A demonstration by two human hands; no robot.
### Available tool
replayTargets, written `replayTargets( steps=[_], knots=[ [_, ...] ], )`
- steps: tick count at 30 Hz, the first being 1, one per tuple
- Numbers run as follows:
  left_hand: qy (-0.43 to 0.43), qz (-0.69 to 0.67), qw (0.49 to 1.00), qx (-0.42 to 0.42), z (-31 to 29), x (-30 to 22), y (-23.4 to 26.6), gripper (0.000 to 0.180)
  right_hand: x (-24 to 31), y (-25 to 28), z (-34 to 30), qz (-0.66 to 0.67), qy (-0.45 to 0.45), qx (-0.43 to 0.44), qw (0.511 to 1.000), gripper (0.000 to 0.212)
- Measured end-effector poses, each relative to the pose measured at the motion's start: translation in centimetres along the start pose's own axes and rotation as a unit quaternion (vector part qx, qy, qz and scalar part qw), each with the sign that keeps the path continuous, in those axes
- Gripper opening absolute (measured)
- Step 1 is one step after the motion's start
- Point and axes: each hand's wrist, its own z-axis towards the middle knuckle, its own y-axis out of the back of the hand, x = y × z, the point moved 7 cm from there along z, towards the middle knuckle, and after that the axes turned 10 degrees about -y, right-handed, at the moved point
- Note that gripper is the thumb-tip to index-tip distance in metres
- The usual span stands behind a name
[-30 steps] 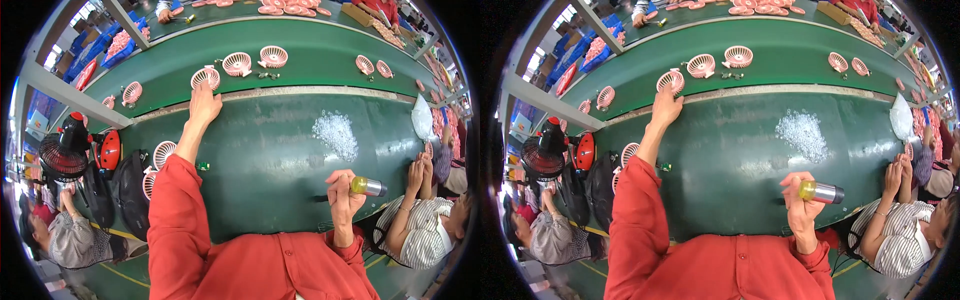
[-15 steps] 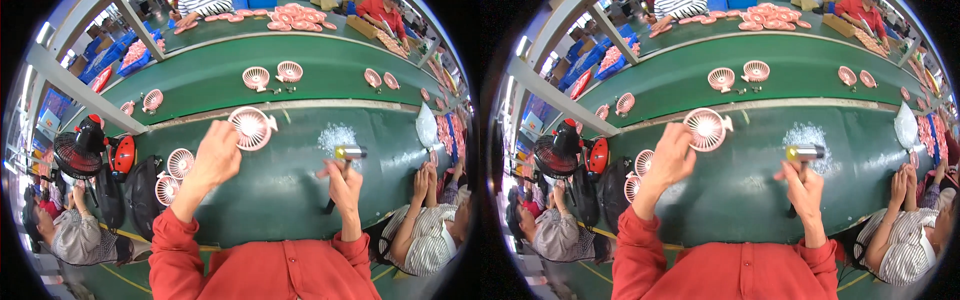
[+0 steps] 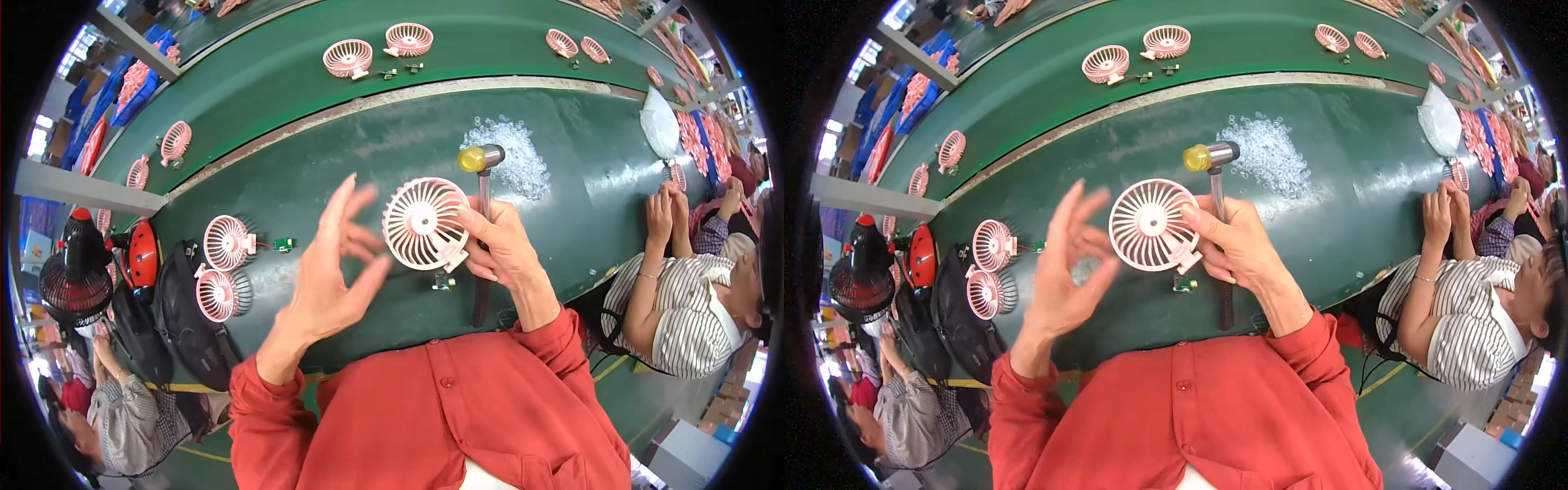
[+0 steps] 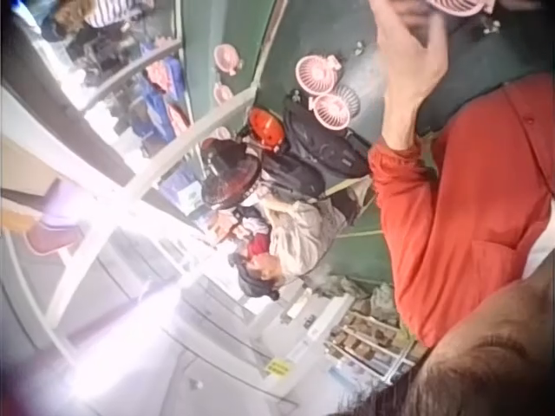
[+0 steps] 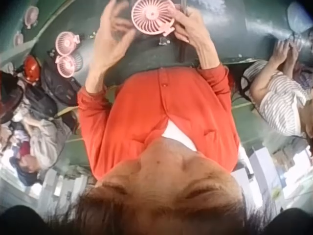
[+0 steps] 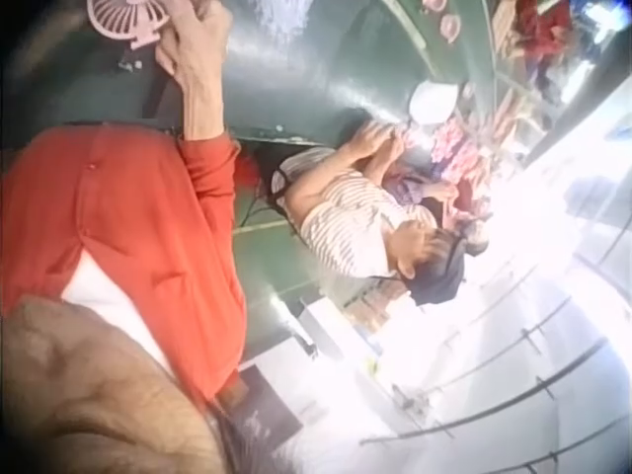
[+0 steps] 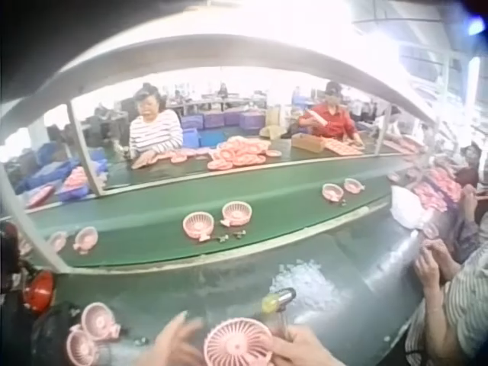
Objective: The person assembles portable fan casings by fitting plastic grilles and circuit components together, tapping them into place with a small mallet, and placing the assembled fan parts onto the conveyor belt.
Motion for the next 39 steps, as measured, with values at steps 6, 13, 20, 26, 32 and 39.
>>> replayTargets(
  steps=[6, 13, 20, 26, 32, 39],
  knots=[
    [0.165, -0.422, 0.891, -0.029, -3.5, 3.3, -5.5, 0.058, -1.8, -1.5, 0.5, 0.085, 0.017, 0.026, 0.996, 0.034],
    [0.201, -0.525, 0.818, -0.12, -3.0, 3.8, -7.0, 0.042, -1.2, -3.0, 0.5, -0.056, 0.061, -0.062, 0.995, 0.039],
    [0.25, -0.505, 0.814, -0.136, -2.5, 3.8, -7.0, 0.03, 0.2, -3.2, -0.4, -0.137, 0.06, -0.108, 0.983, 0.039],
    [0.263, -0.521, 0.794, -0.173, -2.8, 5.0, -6.5, 0.028, -1.4, -2.3, -1.3, -0.303, 0.046, -0.105, 0.946, 0.036],
    [0.265, -0.522, 0.794, -0.166, -2.5, 4.8, -6.7, 0.03, -1.7, -1.8, -1.7, -0.254, 0.088, -0.051, 0.962, 0.032],
    [0.225, -0.51, 0.804, -0.206, -2.7, 5.4, -6.4, 0.028, 0.2, -2.7, -3.0, -0.467, 0.119, -0.089, 0.872, 0.024]
  ],
)
